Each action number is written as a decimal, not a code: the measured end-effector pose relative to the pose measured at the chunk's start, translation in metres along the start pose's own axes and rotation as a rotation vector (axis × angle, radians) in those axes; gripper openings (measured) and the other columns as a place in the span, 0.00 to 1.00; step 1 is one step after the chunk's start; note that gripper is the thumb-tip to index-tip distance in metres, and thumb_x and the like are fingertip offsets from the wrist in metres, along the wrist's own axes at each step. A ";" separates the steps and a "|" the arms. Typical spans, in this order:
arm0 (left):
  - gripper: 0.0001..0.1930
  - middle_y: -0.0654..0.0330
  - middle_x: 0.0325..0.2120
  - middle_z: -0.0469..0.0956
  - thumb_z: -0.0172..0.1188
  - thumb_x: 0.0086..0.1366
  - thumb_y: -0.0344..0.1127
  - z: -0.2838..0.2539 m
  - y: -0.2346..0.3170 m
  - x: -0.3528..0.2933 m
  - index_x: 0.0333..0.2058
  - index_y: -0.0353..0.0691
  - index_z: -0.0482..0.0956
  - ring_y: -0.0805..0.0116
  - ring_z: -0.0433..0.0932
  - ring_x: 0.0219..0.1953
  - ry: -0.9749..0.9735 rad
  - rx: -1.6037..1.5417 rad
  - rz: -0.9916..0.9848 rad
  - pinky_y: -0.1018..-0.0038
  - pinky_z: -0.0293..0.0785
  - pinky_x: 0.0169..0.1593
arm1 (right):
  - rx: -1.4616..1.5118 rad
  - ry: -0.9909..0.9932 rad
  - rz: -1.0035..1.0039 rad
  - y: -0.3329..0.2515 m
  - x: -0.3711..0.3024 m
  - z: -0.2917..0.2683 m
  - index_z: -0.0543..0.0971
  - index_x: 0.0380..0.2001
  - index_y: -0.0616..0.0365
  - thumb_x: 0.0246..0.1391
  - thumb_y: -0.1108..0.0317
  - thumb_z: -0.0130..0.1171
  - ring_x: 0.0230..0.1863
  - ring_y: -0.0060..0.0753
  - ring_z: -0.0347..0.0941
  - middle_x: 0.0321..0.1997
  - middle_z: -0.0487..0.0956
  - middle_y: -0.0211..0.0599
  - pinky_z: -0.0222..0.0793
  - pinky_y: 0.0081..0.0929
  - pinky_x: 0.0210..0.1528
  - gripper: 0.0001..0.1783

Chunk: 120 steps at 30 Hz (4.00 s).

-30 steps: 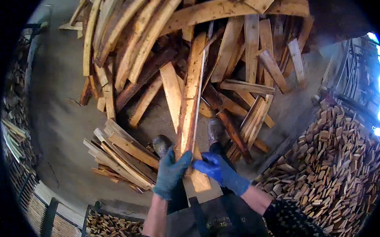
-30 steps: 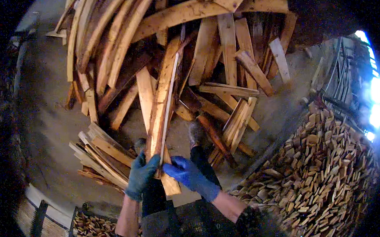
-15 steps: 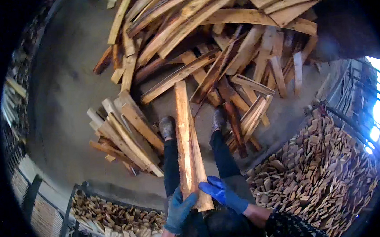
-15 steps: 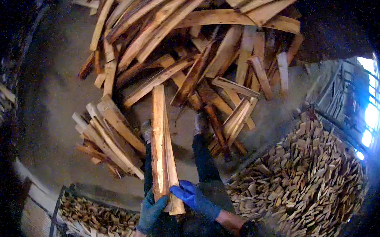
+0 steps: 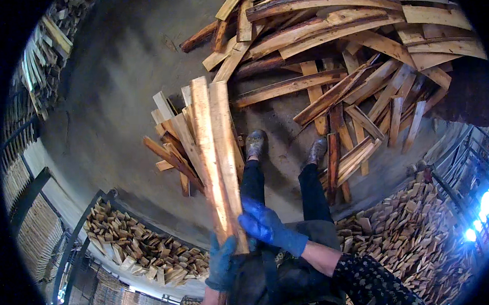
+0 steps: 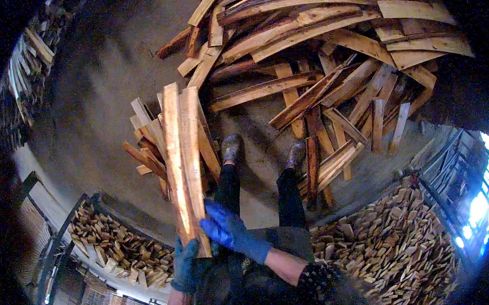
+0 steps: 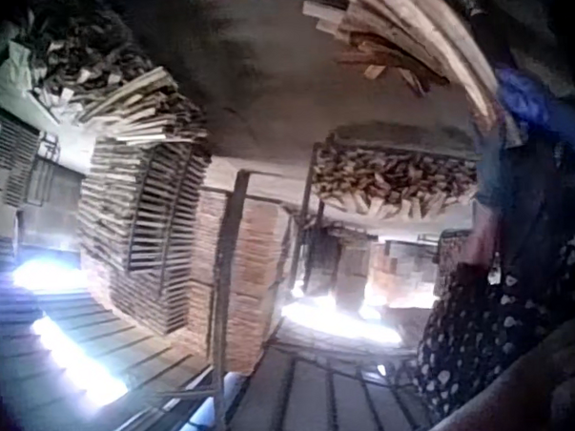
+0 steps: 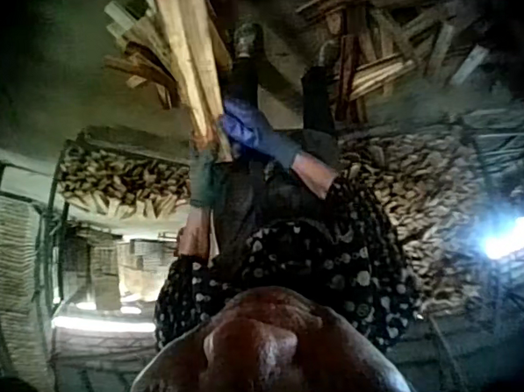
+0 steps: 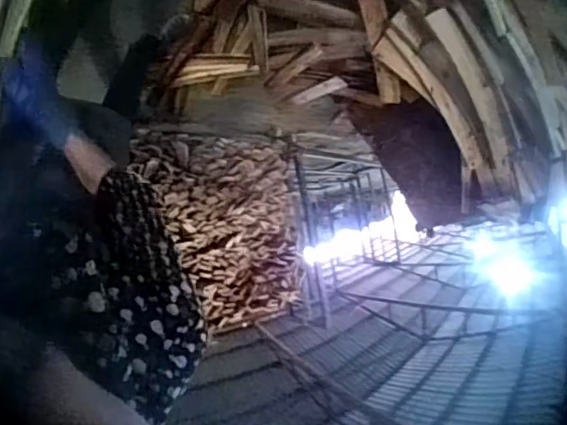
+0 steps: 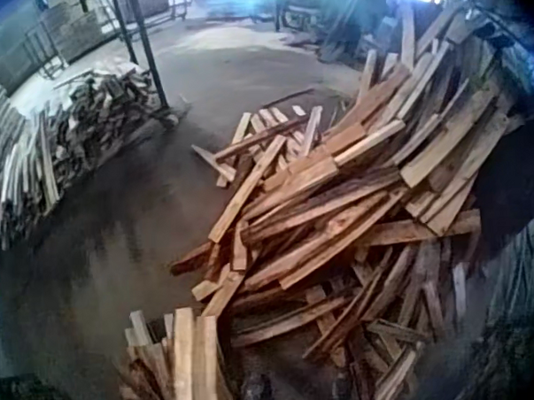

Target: The person sorts wooden planks in a workshop, picking up pieces from a large pile on the floor and stacking them onto a metal rack. The person wears blue gloves and handles the wood by hand, moving from the floor pile to the rack repeatedly.

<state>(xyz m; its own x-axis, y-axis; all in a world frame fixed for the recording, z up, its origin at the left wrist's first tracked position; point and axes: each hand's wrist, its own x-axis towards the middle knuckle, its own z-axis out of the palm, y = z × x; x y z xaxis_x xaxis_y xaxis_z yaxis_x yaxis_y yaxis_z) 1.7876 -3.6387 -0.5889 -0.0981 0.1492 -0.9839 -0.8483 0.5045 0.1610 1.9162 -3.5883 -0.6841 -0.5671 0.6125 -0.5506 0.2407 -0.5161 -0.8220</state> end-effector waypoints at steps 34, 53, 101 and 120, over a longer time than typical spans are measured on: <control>0.48 0.46 0.60 0.59 0.68 0.46 0.45 0.222 -0.013 0.425 0.64 0.47 0.52 0.47 0.58 0.61 0.070 2.141 1.138 0.55 0.60 0.59 | 0.530 0.390 0.348 0.142 -0.013 -0.151 0.69 0.56 0.59 0.59 0.73 0.51 0.56 0.29 0.69 0.56 0.72 0.37 0.61 0.25 0.60 0.20; 0.16 0.59 0.42 0.74 0.59 0.61 0.27 0.128 0.020 0.246 0.47 0.31 0.70 0.72 0.72 0.44 0.055 1.231 0.753 0.75 0.68 0.48 | 0.290 0.800 0.334 0.189 0.022 -0.200 0.70 0.51 0.56 0.54 0.74 0.58 0.57 0.31 0.65 0.54 0.72 0.37 0.60 0.29 0.60 0.21; 0.28 0.52 0.50 0.71 0.54 0.64 0.53 0.090 -0.025 0.057 0.54 0.38 0.69 0.59 0.71 0.50 -0.165 0.974 -0.156 0.60 0.71 0.51 | 0.715 0.060 0.401 0.010 -0.124 -0.121 0.70 0.52 0.63 0.58 0.66 0.55 0.38 0.25 0.73 0.44 0.77 0.35 0.71 0.24 0.44 0.20; 0.18 0.59 0.33 0.77 0.62 0.60 0.41 0.150 -0.055 0.033 0.41 0.32 0.74 0.70 0.76 0.33 -0.352 0.758 -0.154 0.74 0.75 0.38 | 0.737 0.122 0.280 0.016 -0.015 -0.220 0.72 0.52 0.57 0.52 0.58 0.62 0.49 0.31 0.73 0.48 0.77 0.38 0.69 0.29 0.52 0.25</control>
<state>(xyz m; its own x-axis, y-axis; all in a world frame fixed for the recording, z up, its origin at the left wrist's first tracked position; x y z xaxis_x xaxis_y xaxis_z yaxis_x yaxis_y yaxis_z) 1.9087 -3.5341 -0.6186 0.2636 0.2248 -0.9381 -0.2490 0.9554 0.1590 2.1017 -3.4737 -0.7207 -0.4620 0.4410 -0.7694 -0.2456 -0.8973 -0.3668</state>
